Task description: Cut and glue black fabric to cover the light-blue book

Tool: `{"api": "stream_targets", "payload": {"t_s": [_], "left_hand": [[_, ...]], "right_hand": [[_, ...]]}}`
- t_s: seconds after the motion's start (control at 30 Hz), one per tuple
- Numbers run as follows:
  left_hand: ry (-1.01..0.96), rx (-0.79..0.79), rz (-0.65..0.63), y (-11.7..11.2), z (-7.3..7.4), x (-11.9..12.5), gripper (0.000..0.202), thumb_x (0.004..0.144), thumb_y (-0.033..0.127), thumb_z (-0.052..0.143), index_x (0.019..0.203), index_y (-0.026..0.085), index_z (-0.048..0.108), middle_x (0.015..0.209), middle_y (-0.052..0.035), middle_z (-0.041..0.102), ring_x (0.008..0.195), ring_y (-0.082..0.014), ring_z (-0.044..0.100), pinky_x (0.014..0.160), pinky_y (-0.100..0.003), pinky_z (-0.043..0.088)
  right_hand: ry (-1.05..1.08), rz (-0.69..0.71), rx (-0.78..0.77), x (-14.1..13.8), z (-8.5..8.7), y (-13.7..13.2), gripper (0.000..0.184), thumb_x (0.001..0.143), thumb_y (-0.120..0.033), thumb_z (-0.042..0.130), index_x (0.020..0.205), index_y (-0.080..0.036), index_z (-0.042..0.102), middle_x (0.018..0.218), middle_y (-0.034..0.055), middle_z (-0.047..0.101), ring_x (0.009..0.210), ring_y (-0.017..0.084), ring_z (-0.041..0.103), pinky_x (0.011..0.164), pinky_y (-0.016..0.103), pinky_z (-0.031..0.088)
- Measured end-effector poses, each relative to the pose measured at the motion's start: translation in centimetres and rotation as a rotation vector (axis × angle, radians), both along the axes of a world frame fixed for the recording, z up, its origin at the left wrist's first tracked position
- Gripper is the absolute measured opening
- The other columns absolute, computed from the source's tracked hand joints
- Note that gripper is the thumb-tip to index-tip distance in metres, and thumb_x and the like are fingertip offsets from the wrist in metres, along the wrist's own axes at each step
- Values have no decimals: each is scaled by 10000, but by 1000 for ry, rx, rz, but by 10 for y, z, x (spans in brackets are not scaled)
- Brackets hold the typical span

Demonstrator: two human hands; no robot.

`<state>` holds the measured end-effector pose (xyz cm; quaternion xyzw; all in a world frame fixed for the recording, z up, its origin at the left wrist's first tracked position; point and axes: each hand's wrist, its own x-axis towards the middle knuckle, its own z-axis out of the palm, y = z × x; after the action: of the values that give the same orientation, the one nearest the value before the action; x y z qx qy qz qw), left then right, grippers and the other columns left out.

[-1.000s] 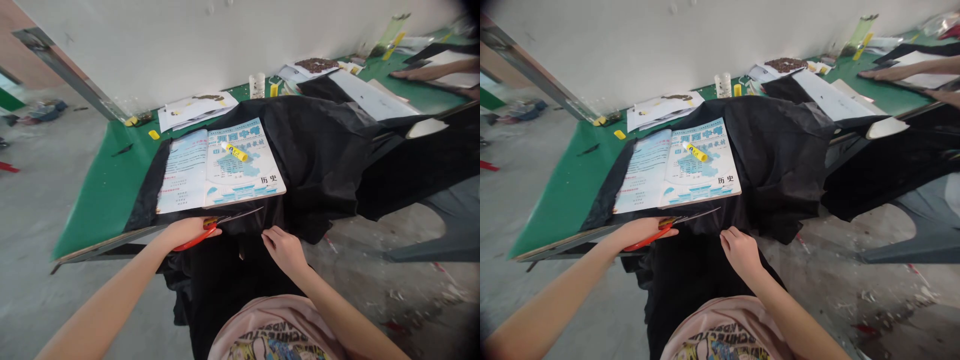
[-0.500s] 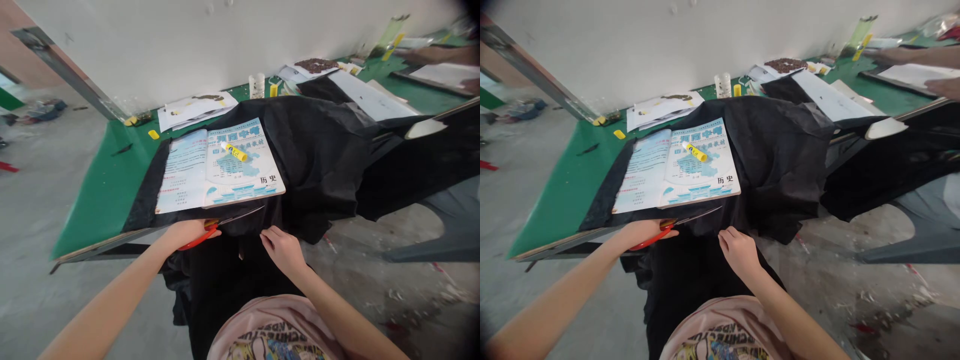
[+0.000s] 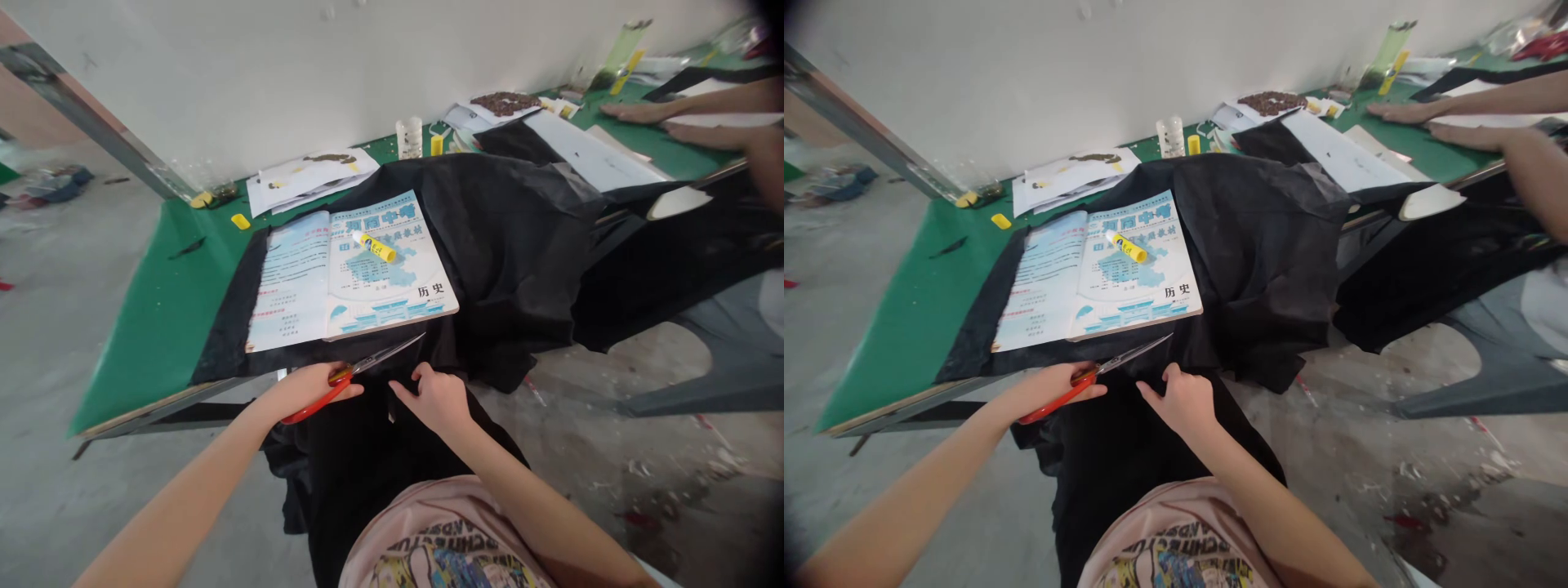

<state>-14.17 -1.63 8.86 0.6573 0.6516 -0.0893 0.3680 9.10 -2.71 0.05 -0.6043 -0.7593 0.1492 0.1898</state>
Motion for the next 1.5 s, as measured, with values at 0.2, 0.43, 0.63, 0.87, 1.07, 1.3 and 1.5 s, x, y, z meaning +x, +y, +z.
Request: {"api": "stream_targets", "payload": {"t_s": [0.2,0.43,0.63,0.87,1.07,1.3,1.5], "left_hand": [[-41,34,-17,-3,-7,2,491,737,661,480,898,213,598,775,-26,652,707,-212,607,616,-253,399],[28,57,26,-6,0,4,488,747,660,466,955,244,614,840,-38,684,755,-230,633,643,-260,415],[260,167,15,-8,-8,4,557,770,645,446,1152,266,594,897,-86,704,817,-288,656,711,-319,448],[276,293,-87,-13,-11,-2,486,814,607,429,1069,231,600,891,-82,695,835,-265,658,757,-304,455],[211,138,-80,-22,-20,2,445,762,652,469,805,223,583,746,-53,671,704,-238,639,603,-278,416],[181,125,-12,-20,-24,-3,440,707,653,529,862,247,599,822,-48,681,762,-256,629,625,-290,409],[143,110,6,-15,-26,-14,461,692,658,544,893,249,609,826,-51,677,779,-249,631,676,-284,419]], "right_hand": [[-142,-34,-90,-32,0,27,556,830,-644,378,641,-169,597,558,81,631,531,202,614,487,279,272],[-74,-51,10,-12,-14,34,215,835,-310,492,714,-191,624,637,30,656,521,138,579,501,256,259],[83,-46,200,12,-15,19,218,801,-263,503,605,-176,543,564,-1,567,484,84,498,514,214,283],[231,-98,176,31,-5,15,213,737,-195,499,565,-191,373,520,-49,391,459,68,370,485,204,266],[312,-92,161,42,1,15,239,747,-179,468,565,-205,316,539,-49,344,478,76,340,494,207,291],[276,-22,214,43,-4,13,250,739,-172,487,551,-203,325,538,-48,354,487,74,347,502,210,296],[239,-20,240,47,-6,9,203,740,-174,486,575,-198,372,530,-53,363,475,70,358,506,209,298]]}}
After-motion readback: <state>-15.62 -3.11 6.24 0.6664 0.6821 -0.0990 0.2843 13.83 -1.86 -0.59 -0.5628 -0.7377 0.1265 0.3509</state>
